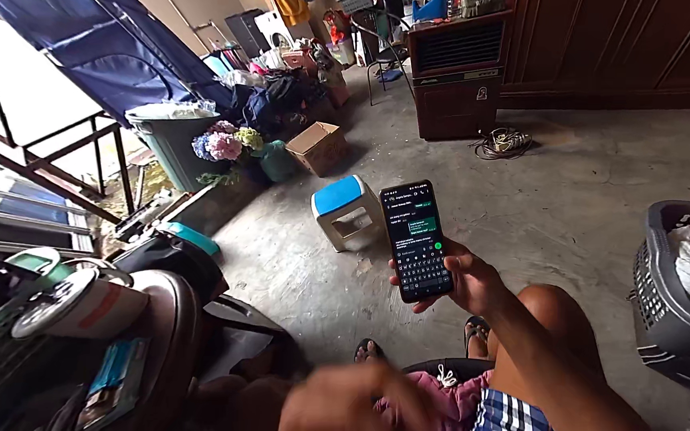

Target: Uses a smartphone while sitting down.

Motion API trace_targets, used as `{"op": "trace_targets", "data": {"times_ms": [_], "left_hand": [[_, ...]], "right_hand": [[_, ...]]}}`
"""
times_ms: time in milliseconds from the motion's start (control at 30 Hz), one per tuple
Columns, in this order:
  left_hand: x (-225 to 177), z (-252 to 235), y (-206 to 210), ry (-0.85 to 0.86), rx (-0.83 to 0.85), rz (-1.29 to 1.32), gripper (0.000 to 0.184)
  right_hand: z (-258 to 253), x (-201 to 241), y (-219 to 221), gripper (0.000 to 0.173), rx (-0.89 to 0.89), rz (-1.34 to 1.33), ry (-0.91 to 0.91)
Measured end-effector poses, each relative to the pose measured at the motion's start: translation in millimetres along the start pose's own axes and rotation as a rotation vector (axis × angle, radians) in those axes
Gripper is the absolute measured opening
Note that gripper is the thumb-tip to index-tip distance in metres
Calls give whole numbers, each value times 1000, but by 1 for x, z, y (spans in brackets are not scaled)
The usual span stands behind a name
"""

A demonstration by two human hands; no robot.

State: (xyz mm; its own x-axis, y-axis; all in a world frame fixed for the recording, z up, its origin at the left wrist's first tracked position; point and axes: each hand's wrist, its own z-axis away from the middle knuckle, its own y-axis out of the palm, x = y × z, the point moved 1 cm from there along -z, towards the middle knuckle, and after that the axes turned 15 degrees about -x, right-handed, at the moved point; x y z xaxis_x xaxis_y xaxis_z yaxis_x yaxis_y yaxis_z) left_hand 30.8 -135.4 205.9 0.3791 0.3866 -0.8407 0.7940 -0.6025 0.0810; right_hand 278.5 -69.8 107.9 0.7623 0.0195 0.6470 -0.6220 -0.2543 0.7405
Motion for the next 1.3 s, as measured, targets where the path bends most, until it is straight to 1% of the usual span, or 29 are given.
{"op": "trace_targets", "data": {"times_ms": [33, 67, 133, 167, 233, 300, 433, 500, 533, 600, 633, 667, 733, 833, 933, 1000, 1067, 1167, 1300], "left_hand": [[20, -10, -16, 41, -108, -75, 23], [44, -17, -32, 73, -211, -128, 26], [89, -19, -65, 24, -358, -169, 37], [108, -15, -77, -19, -397, -176, 41], [137, 0, -91, -116, -420, -172, 48], [151, 15, -95, -201, -403, -130, 54], [159, 25, -101, -247, -321, -76, 68], [160, 27, -106, -262, -307, -73, 70], [160, 27, -108, -254, -307, -115, 70], [160, 26, -111, -183, -329, -269, 71], [160, 26, -112, -166, -322, -299, 72], [159, 25, -111, -184, -301, -280, 74], [158, 27, -107, -284, -279, -146, 81], [159, 31, -100, -432, -326, 71, 88], [163, 34, -98, -492, -339, 169, 93], [164, 35, -98, -511, -354, 232, 96], [165, 35, -98, -520, -376, 273, 96], [166, 35, -98, -541, -410, 304, 92], [166, 36, -100, -565, -442, 360, 83]], "right_hand": [[-1, -5, 0, 53, -11, 2, 2], [-2, -11, 0, 52, -28, 11, 6], [-4, -25, -2, 53, -56, 46, 32], [-6, -31, -3, 55, -70, 67, 51], [-11, -45, -6, 57, -82, 93, 98], [-14, -59, -8, 58, -87, 107, 140], [-22, -78, -13, 60, -66, 98, 182], [-25, -85, -14, 59, -76, 91, 201], [-26, -87, -14, 58, -84, 89, 210], [-27, -91, -16, 58, -92, 89, 222], [-27, -92, -16, 58, -92, 91, 225], [-27, -94, -17, 57, -93, 94, 231], [-25, -98, -21, 57, -98, 104, 241], [-22, -102, -21, 59, -131, 151, 248], [-22, -102, -16, 68, -174, 262, 271], [-23, -104, -14, 72, -145, 360, 248], [-24, -107, -15, 77, -86, 420, 193], [-25, -110, -17, 80, -53, 440, 152], [-25, -110, -20, 77, -23, 425, 139]]}}
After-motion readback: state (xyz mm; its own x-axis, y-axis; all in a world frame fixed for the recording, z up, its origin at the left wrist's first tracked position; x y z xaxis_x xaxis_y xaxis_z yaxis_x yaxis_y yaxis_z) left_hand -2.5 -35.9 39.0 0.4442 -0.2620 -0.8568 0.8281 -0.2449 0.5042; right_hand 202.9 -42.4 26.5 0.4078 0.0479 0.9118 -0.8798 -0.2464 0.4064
